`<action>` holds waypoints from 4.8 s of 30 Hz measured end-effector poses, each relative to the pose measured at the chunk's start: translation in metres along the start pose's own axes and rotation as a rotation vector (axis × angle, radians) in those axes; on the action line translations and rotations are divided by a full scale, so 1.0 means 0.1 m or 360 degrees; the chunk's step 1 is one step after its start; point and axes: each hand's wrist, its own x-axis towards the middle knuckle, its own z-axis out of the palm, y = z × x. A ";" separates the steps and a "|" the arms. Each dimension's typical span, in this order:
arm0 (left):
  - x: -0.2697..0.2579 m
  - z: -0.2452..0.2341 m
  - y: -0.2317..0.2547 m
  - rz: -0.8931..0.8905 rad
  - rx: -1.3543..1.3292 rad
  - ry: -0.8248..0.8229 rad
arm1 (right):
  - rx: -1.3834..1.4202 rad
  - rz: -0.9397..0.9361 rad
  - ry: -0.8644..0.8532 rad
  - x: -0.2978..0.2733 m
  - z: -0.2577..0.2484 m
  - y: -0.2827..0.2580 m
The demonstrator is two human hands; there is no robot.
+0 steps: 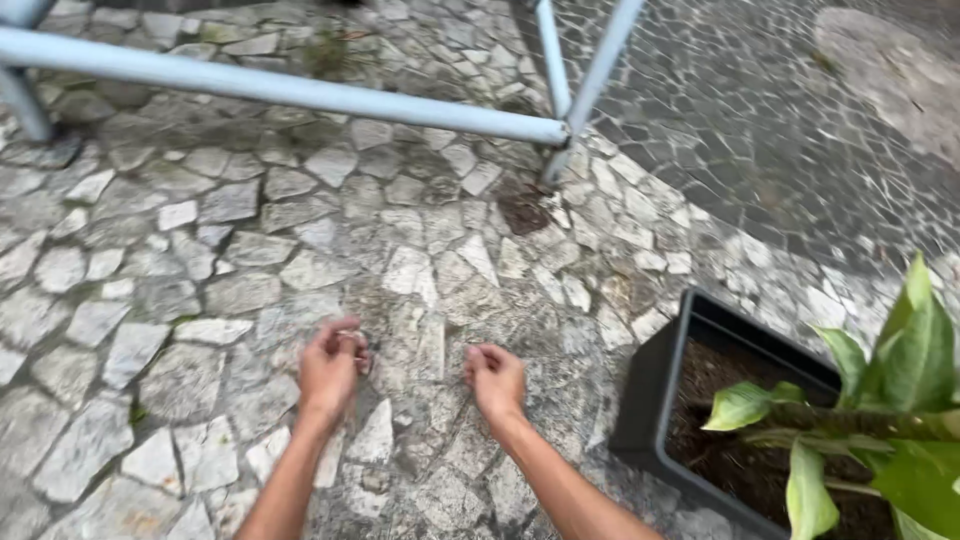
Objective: Sweep dry leaves and collect debris into a dustpan and trash bag in a backyard garden area.
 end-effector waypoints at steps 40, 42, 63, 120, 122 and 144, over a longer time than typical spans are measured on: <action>-1.96 3.44 0.41 0.0405 0.1029 -0.1129 | 0.1228 -0.0077 0.1029 -1.78 -4.83 0.15; -1.97 3.38 0.53 0.0371 0.1028 -0.1147 | 0.1122 0.0015 0.1071 -1.77 -4.83 0.14; -2.18 3.74 0.71 0.0065 0.1080 -0.1072 | 0.1095 -0.0096 0.1072 -1.24 -5.47 0.14; -1.43 4.46 -0.21 -0.0704 0.0710 -0.1343 | -0.0604 -0.0032 0.1479 -1.14 -5.87 0.69; -1.50 4.37 -0.20 -0.0752 0.0734 -0.1366 | -0.0559 0.0097 0.1252 -1.06 -5.58 0.46; -1.79 4.03 -0.20 -0.1291 -0.0192 -0.1269 | -0.0253 -0.0278 0.0321 -0.71 -3.32 -0.72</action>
